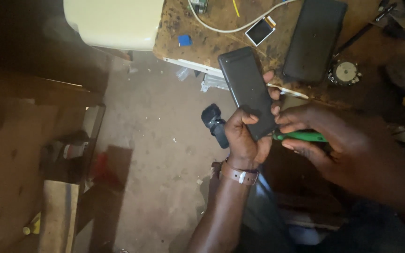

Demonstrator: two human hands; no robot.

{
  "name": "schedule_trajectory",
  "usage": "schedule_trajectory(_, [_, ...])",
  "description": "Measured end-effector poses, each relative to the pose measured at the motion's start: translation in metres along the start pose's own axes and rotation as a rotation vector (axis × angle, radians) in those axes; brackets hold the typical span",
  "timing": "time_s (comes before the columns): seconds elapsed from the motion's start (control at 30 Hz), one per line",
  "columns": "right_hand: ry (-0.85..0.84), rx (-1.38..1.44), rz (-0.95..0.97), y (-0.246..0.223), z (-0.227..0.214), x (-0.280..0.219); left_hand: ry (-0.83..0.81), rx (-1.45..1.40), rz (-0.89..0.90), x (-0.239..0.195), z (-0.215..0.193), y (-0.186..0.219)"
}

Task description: The person uses a green screwdriver to remove screws from the back of a black electronic device. They then use a yellow and red screwdriver to remove another screw. Finally, they use pliers to manipulate a small metal piece.

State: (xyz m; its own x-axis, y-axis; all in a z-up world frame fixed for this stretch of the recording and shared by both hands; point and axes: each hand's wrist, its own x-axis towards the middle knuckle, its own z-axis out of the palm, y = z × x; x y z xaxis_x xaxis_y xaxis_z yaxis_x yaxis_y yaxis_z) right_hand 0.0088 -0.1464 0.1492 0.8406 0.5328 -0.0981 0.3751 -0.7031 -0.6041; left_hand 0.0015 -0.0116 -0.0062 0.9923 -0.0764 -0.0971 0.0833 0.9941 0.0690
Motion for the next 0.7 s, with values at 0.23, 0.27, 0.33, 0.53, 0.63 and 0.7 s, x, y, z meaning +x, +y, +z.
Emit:
schedule_trajectory(0.23, [0.083, -0.127, -0.115, -0.002, 0.003, -0.003, -0.033, -0.081, -0.033, 0.000, 0.003, 0.002])
schedule_trajectory(0.27, [0.110, -0.130, -0.155, -0.002, 0.004, -0.002, -0.033, -0.073, -0.040, 0.000, 0.004, 0.004])
schedule_trajectory(0.33, [0.139, -0.134, -0.193, -0.002, 0.005, -0.002, -0.034, -0.066, -0.051, -0.001, 0.006, 0.005])
schedule_trajectory(0.53, [0.155, -0.142, -0.044, 0.011, -0.013, -0.011, -0.098, -0.016, -0.089, -0.002, 0.022, 0.015])
schedule_trajectory(0.63, [0.138, 0.526, 0.088, 0.041, -0.028, -0.016, -0.180, -0.010, -0.219, -0.003, 0.028, 0.023])
schedule_trajectory(0.7, [0.385, 0.541, 0.135, 0.053, -0.033, -0.011, -0.304, -0.098, -0.464, -0.003, 0.029, 0.023])
